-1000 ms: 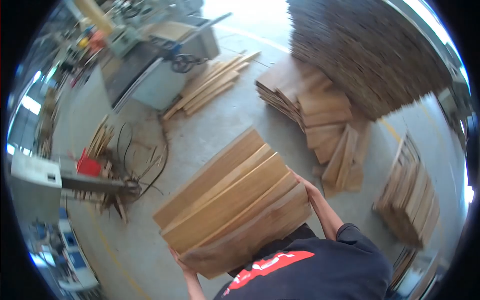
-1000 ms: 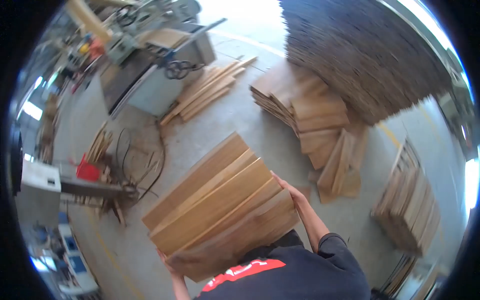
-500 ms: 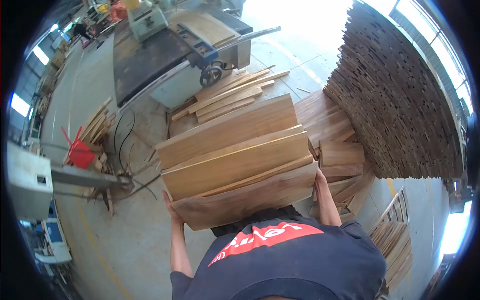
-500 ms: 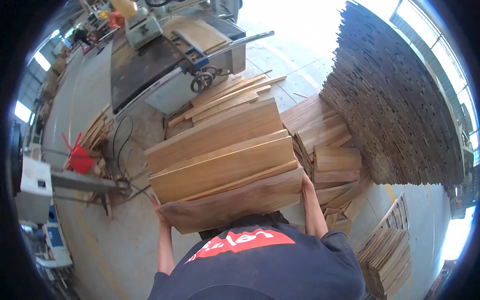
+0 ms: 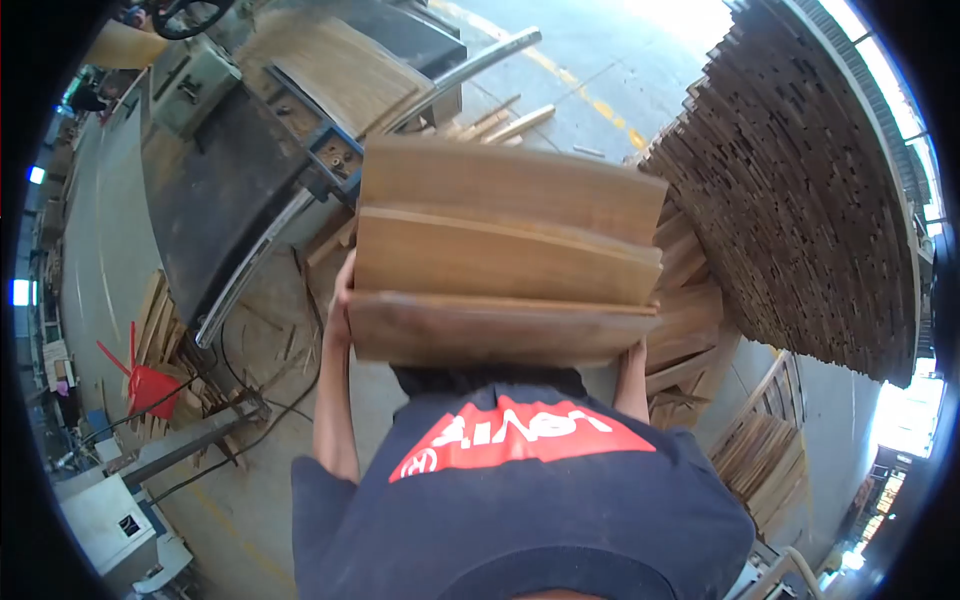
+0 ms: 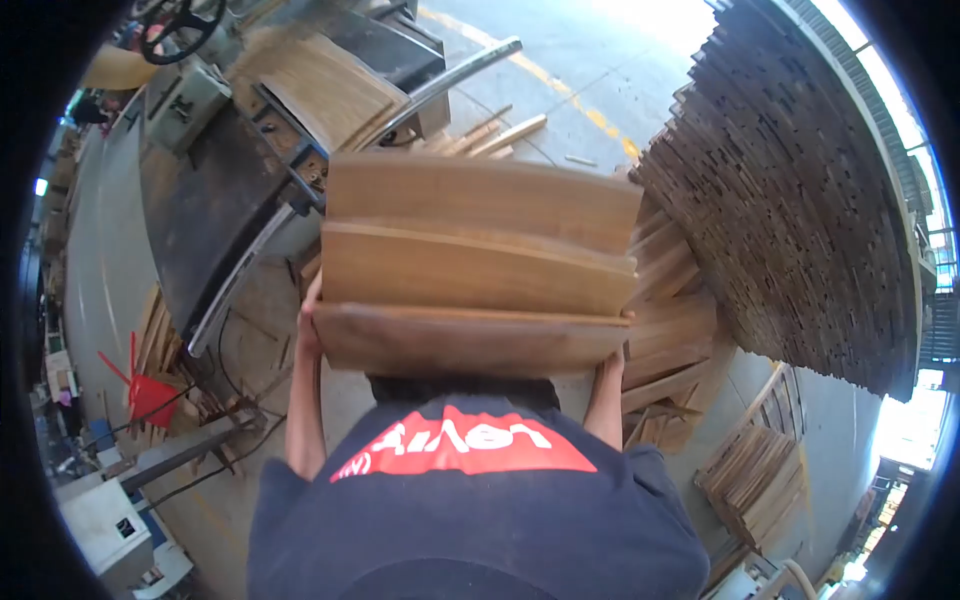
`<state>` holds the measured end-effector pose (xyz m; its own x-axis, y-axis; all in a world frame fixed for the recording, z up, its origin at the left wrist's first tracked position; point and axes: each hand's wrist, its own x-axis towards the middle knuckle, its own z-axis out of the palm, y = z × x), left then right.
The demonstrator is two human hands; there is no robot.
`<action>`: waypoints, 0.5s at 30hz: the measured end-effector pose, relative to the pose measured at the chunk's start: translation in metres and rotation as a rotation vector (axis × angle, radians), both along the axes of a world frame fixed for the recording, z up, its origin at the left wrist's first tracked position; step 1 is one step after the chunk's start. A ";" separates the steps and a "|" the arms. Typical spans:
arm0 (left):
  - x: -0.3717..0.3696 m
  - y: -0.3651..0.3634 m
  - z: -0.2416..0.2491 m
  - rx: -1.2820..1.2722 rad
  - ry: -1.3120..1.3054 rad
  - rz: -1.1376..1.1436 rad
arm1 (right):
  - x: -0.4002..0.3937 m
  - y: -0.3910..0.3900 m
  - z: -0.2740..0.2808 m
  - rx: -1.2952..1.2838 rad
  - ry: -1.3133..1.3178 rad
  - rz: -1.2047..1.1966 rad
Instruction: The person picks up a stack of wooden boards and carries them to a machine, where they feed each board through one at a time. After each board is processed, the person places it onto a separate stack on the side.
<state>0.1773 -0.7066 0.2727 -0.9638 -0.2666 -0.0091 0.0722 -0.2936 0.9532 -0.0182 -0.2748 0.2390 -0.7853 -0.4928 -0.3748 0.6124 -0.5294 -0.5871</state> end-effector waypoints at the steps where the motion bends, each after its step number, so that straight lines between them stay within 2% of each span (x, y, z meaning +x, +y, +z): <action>1: -0.027 -0.012 0.002 0.003 -0.006 -0.024 | -0.014 -0.001 -0.002 -0.007 -0.013 -0.017; 2: -0.056 -0.021 0.010 -0.007 -0.006 -0.028 | -0.029 -0.004 -0.001 -0.017 -0.014 -0.034; 4: -0.109 -0.024 0.028 0.149 -0.160 -0.029 | -0.052 -0.001 0.000 -0.022 -0.026 -0.074; 6: -0.159 -0.030 0.046 0.237 -0.193 -0.044 | -0.076 -0.001 0.001 -0.014 -0.025 -0.097; 8: -0.196 -0.037 0.065 0.443 -0.402 -0.137 | -0.099 -0.002 0.005 -0.007 -0.035 -0.108; 13: -0.290 -0.080 0.064 0.346 -0.498 -0.077 | -0.143 -0.011 0.001 -0.035 -0.049 -0.128; 15: -0.322 -0.092 0.082 0.296 -0.510 -0.173 | -0.153 -0.018 -0.004 -0.055 -0.058 -0.144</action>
